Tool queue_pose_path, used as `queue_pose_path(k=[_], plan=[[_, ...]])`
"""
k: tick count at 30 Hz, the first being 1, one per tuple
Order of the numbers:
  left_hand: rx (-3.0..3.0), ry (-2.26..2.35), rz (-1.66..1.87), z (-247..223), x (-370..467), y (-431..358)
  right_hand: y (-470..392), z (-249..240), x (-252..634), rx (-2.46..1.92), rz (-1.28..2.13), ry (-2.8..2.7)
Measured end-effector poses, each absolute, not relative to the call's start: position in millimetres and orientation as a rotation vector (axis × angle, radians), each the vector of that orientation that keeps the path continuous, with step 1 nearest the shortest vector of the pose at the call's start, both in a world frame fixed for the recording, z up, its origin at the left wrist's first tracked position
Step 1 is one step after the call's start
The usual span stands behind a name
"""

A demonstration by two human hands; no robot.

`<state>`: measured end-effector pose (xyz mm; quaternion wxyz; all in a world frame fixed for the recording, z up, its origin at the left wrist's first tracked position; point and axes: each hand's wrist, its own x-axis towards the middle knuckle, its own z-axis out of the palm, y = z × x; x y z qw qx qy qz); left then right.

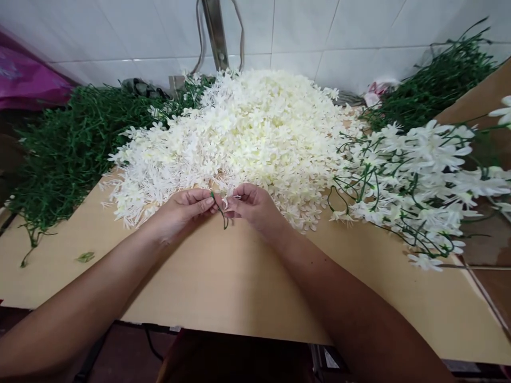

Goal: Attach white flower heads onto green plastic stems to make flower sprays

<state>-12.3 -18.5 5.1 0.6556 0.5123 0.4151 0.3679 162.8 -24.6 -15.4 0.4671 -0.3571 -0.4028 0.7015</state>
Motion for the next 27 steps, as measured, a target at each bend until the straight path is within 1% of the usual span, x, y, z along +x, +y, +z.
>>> queue_pose_path(k=[6,10,18,27], plan=[[1.236,0.912,0.724,3.8,-15.7,-21.2,-22.9,-12.5,166.1,-0.928,1.63,-1.094],[1.388,0.962,0.707,5.5,-16.1,-23.5,-22.4,-10.8,166.0,-0.941,1.584,-1.123],[1.511,0.935,0.661,5.7,-15.0,-24.2,-23.8,-10.6,166.5,-0.953,1.591,-1.26],[1.557,0.966,0.634,1.5,-18.1,-19.9,-21.9,-12.4,168.8,-0.971,1.637,-1.217]])
